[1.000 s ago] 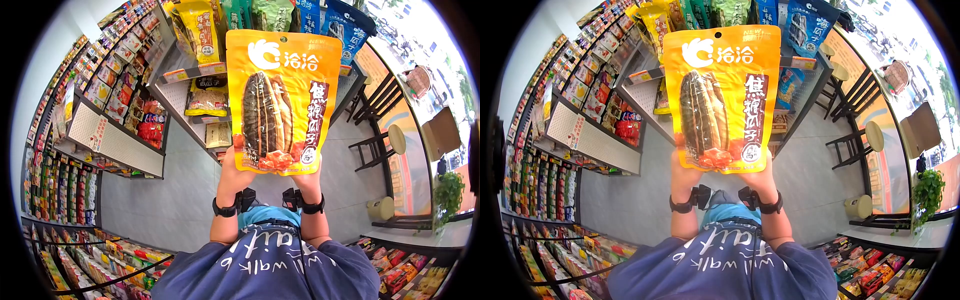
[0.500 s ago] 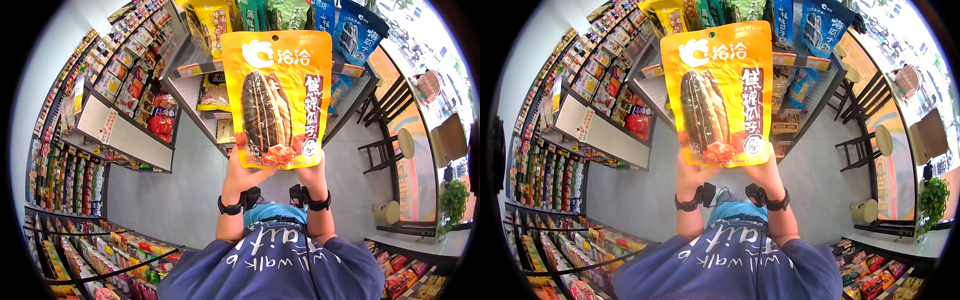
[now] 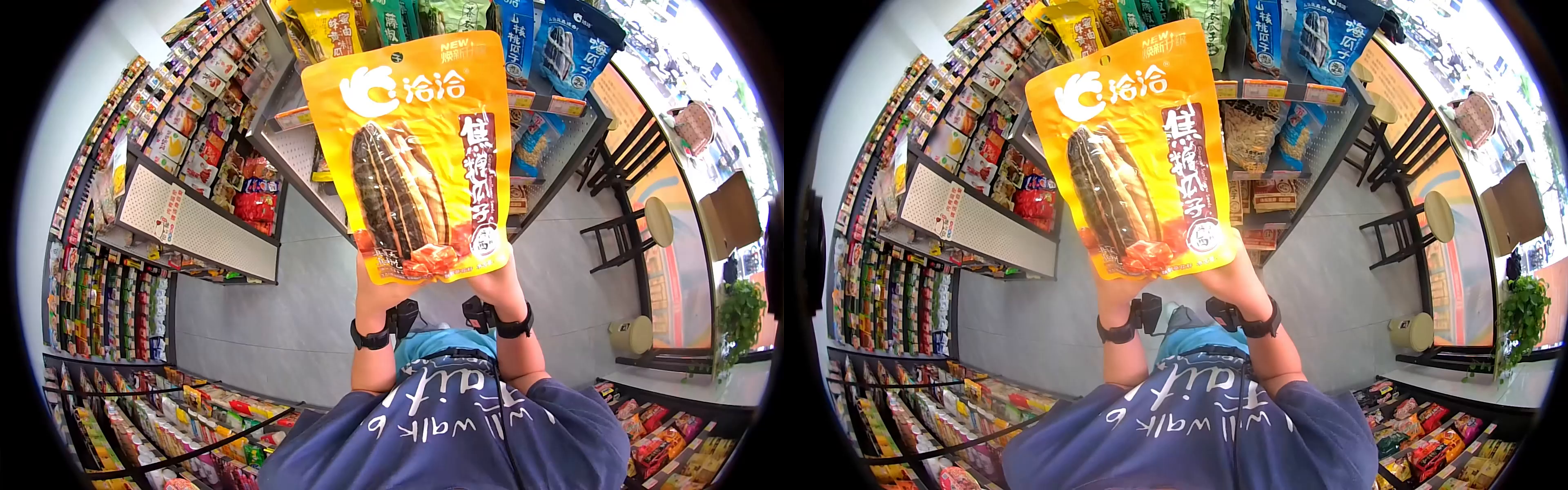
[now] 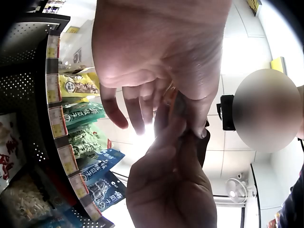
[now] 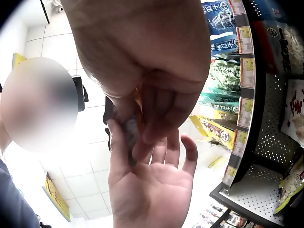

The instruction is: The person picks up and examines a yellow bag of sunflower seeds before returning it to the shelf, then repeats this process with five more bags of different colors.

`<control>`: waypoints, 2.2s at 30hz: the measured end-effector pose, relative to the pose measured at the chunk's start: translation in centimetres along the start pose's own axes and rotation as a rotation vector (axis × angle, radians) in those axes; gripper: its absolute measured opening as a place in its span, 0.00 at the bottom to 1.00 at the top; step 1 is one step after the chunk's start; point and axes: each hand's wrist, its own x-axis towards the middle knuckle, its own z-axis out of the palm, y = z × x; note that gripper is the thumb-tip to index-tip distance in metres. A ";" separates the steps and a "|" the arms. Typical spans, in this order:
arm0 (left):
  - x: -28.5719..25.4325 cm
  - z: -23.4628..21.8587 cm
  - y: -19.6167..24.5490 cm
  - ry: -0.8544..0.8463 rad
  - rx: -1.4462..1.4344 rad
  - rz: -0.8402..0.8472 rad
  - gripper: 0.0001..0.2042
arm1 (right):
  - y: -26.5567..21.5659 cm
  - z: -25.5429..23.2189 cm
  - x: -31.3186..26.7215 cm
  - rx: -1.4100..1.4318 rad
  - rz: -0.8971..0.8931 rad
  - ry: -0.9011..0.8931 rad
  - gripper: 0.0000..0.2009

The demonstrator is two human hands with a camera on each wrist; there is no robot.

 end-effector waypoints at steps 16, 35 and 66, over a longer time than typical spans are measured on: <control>-1.7 -0.2 -0.1 -0.023 0.166 -0.061 0.25 | -0.3 -0.9 -0.7 0.147 0.025 0.015 0.16; -0.4 2.6 1.7 -0.001 0.143 0.128 0.16 | -1.5 -3.0 -1.6 0.194 -0.023 0.220 0.23; -0.8 -1.7 0.3 0.209 0.212 0.036 0.11 | 1.2 1.7 0.9 0.061 -0.030 0.153 0.28</control>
